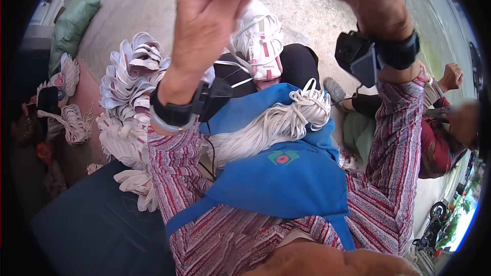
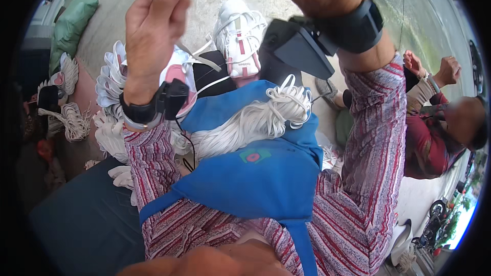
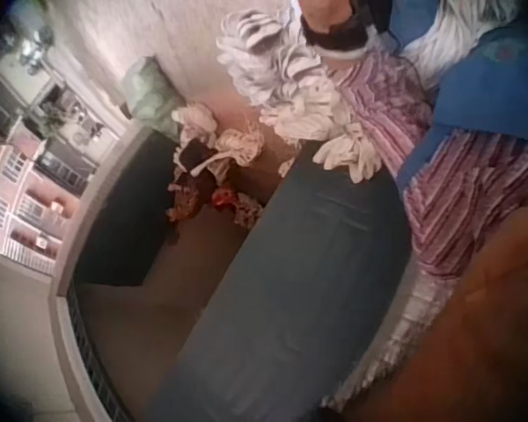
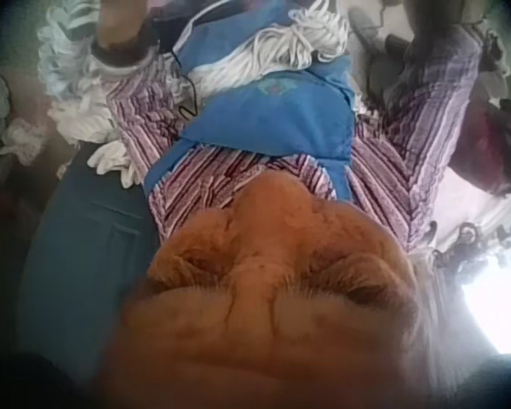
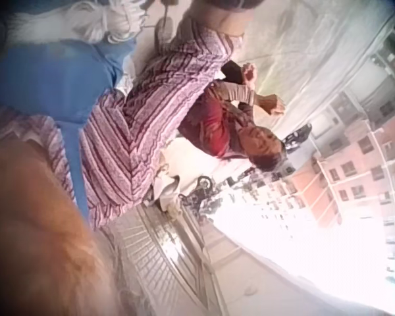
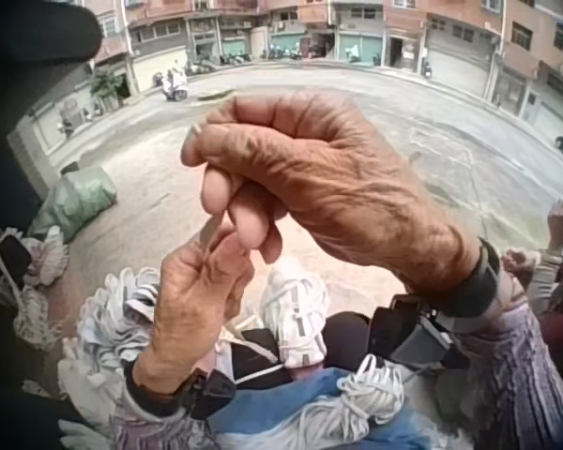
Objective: Lacing up multiple pairs of white and pink athletic shoes.
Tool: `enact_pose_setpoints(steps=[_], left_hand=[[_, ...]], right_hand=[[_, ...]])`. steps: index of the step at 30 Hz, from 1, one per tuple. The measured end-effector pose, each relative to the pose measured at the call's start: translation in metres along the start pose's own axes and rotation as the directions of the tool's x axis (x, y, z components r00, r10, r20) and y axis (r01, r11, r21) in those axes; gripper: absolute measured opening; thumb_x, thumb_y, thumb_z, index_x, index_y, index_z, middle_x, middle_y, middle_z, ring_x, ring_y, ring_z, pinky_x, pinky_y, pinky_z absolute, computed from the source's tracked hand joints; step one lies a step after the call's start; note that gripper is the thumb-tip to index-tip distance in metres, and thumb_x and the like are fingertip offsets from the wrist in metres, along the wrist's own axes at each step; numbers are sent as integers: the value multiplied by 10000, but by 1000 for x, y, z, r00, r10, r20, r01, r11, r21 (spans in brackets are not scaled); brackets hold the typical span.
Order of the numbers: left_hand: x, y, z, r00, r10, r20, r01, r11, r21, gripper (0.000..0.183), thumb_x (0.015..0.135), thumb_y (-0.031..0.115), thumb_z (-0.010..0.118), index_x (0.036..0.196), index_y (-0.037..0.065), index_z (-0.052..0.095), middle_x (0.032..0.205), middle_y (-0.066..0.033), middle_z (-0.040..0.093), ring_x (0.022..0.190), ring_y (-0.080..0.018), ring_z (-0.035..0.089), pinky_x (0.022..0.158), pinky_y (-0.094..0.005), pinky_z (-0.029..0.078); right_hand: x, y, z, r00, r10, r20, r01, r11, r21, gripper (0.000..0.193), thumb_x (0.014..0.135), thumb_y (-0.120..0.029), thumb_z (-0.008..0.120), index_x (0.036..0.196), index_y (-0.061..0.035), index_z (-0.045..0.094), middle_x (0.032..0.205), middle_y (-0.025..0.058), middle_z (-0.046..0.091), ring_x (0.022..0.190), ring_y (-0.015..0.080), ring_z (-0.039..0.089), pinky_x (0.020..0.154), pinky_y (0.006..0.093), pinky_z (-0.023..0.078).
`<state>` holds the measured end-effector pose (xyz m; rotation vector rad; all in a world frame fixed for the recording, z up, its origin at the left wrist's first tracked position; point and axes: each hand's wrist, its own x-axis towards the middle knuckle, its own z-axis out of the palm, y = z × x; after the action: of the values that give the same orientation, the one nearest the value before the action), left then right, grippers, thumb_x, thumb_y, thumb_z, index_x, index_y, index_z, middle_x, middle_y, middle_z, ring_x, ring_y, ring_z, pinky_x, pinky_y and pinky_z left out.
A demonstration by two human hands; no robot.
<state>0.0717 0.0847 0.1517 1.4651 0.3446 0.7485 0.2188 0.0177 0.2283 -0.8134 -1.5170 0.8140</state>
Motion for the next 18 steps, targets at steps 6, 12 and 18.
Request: enact_pose_setpoints(steps=[6,12,18], left_hand=[[-32,-6,-48,931,-142,335,182,979,-90,518,881,266,580,1262,-50,430,968,-97,585,865,-120,578,815,-236,450],[-30,-27,-48,952,-191,240,186,981,43,543,849,230,671,1256,-37,430,1107,-102,569,1048,-163,543,933,-281,418],[-32,-58,-39,936,-258,239,300,940,-162,330,912,198,585,1136,-38,528,898,-36,610,776,-70,579,738,-199,465]], right_hand=[[-71,71,20,887,428,-173,-449,886,-111,204,948,-136,504,1045,-1,623,738,40,618,565,59,567,492,188,460],[-69,96,32,955,237,-178,-282,910,-304,183,886,-173,606,983,-29,666,779,62,631,652,106,610,570,229,505],[-75,90,39,940,224,-256,-297,909,-293,198,876,-181,613,1013,-47,665,800,77,646,647,118,607,578,233,497]])
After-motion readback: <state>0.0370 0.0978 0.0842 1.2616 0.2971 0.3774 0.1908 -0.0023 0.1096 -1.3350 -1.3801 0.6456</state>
